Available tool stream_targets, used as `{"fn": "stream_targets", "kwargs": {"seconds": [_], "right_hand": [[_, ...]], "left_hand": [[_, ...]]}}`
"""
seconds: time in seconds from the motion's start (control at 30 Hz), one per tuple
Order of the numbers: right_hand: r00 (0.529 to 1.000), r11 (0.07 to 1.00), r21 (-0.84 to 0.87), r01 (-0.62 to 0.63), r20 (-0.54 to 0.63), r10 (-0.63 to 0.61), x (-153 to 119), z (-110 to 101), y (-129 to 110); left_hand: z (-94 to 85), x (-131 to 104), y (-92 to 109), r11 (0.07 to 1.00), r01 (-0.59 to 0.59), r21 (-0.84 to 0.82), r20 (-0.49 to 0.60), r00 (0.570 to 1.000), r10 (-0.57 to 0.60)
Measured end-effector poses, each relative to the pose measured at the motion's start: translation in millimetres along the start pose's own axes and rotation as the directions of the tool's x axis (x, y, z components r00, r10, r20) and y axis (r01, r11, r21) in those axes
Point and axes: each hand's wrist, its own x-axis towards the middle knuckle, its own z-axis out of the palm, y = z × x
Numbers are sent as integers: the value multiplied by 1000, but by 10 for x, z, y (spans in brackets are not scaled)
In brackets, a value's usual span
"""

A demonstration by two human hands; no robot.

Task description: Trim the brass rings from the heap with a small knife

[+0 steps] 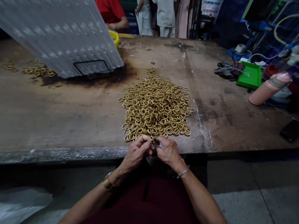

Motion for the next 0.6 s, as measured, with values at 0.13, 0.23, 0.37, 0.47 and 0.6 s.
{"fn": "stream_targets", "kwargs": {"seconds": [0.13, 0.23, 0.37, 0.47, 0.6], "right_hand": [[998, 995, -97, 31, 64, -25, -14, -25, 3], [996, 981, -196, -13, 84, 30, -5, -47, 49], [998, 958, -281, -56, -23, 51, 26, -94, 113], [968, 947, -287, -142, -241, 72, 145, -217, 203], [886, 887, -335, -318, -439, 152, 419, -533, 444]], "left_hand": [[10, -29, 18, 996, -56, 68, -2, 998, 56], [25, -101, 68, 993, -93, 77, 49, 995, 90], [42, -162, 120, 1000, -7, -24, 119, 993, 10], [36, -135, 103, 974, 116, -193, 130, 987, -92], [18, -80, 56, 925, 206, -320, 115, 977, -178]]}}
